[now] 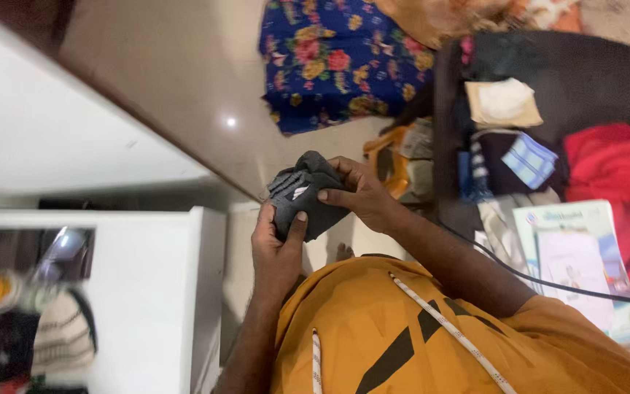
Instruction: The person repeatedly opens a white drawer, removes various items including gloves, socks, a box, a pouch, a wallet, and containers, and places them on a nearby chair. The person handles each item individually, inspecting it briefly before setting it down.
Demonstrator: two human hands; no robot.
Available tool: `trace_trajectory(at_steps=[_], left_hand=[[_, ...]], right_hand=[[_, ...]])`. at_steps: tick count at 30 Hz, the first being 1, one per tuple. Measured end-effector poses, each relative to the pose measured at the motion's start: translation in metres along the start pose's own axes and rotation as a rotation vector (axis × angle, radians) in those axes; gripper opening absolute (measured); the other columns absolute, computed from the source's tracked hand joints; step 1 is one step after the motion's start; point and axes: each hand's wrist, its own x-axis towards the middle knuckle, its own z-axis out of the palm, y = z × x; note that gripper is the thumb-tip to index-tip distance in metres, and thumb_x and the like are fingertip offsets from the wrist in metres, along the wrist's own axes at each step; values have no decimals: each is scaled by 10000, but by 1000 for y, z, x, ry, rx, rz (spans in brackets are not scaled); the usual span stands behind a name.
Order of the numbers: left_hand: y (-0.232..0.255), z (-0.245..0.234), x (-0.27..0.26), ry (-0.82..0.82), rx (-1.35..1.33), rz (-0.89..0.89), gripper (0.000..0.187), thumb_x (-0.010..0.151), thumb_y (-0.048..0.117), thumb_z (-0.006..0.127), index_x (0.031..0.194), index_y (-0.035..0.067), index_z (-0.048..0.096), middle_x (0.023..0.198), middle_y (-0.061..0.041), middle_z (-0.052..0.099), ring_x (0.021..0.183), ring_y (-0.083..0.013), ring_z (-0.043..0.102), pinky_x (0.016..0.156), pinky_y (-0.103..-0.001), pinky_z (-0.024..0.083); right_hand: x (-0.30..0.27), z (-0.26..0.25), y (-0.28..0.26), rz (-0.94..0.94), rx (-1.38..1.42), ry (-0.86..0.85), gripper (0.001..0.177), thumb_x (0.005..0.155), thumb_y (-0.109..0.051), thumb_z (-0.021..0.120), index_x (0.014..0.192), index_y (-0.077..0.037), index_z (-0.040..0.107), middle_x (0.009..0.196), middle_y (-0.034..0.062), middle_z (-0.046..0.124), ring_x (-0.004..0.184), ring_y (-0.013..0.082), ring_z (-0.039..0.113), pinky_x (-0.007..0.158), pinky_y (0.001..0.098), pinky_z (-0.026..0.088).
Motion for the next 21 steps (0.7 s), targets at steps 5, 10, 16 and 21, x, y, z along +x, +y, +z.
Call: trace_trajectory(at_steps=[5,10,16,21], left_hand=[[8,44,43,-183,74,-5,374,974,103,652,1320,-14,571,1105,-133,716,962,-148,708,783,-281,615],[0,70,82,-364,46,36,416,988,86,648,1376,-29,550,1197,-164,714,1067,-188,710,896,-308,604],[-3,87,131,-530,90,-80,425,970,106,642,1368,-22,564,1146,-157,741,1020,-192,736,861,-332,625],[-6,92,170,-634,175,-83,420,974,111,629,1367,-19,562,1145,-155,747,1013,-196,748,860,-344,626]], right_hand=[[-20,-48,3,-63,80,215,333,936,-107,768,1227,-48,619,1132,66,705,1048,152,679,953,351,581],[-31,-74,3,-69,87,416,302,923,-90,758,1188,-57,617,1119,71,721,1050,135,694,956,340,598],[-31,-87,1,-138,110,583,246,953,-77,749,1172,-47,643,1103,60,732,1004,115,681,909,309,582],[-14,-90,5,-207,153,678,201,964,-49,720,1150,-54,645,1070,37,733,992,108,675,915,309,574]])
